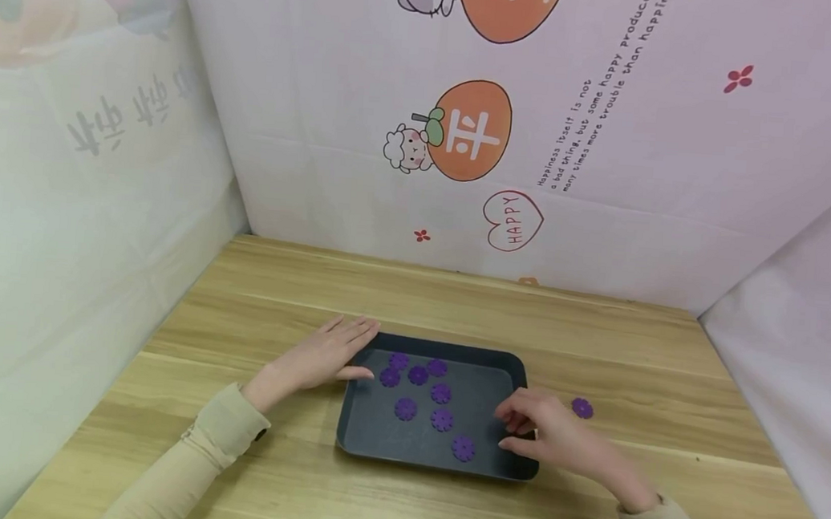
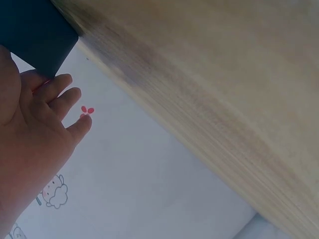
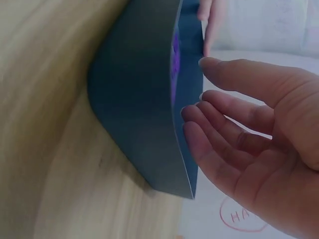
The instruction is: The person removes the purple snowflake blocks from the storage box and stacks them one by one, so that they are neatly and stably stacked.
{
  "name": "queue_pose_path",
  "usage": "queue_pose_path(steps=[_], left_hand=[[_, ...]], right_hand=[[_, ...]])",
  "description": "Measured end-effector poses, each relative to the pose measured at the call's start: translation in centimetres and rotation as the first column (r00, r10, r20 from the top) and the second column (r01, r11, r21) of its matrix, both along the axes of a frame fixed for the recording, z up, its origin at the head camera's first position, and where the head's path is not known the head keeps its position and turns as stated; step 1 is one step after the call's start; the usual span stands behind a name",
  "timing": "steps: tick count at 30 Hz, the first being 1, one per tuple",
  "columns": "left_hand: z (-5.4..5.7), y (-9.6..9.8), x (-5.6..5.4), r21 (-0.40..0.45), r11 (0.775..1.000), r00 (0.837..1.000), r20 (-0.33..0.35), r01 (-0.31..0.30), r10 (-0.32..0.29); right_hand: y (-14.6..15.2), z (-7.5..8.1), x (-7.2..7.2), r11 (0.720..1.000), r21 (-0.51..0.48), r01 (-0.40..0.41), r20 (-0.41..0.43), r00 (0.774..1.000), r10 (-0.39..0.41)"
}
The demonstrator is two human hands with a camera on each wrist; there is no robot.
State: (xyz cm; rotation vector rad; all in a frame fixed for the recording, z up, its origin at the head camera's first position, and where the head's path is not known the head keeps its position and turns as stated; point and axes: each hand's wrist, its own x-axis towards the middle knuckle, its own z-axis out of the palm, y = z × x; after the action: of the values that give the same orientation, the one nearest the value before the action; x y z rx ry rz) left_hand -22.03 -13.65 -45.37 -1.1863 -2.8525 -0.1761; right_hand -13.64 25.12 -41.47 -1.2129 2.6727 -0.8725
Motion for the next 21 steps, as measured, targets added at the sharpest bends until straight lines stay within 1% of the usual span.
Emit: queue_pose_path(steps=[6,9,13,21], left_hand=[[0.0,0.0,0.0,0.01,1.0,1.0,-0.015,0.008,-0.008],[0.0,0.0,0.0,-0.001,1.0,1.0,-0.006,-0.001,0.001],[-0.1,0.0,-0.1,-0.005,1.0,1.0,0.002,-0.008,0.008],[0.0,0.1,0.0,-0.018,1.0,1.0,0.015,-0.011,0.011]], right_hand=[[-0.9,-0.3,0.2,0.999,0.039,0.007,0.05,0.999,-0.009],[-1.4,-0.5,0.3,0.999,0.052,0.017,0.053,0.998,-0.02],[-2.1,-0.9,0.5,0.998,0.058,0.025,0.032,0.999,-0.027],[-2.9,-1.5,0.9,0.996,0.074,0.054,0.071,0.996,-0.06]])
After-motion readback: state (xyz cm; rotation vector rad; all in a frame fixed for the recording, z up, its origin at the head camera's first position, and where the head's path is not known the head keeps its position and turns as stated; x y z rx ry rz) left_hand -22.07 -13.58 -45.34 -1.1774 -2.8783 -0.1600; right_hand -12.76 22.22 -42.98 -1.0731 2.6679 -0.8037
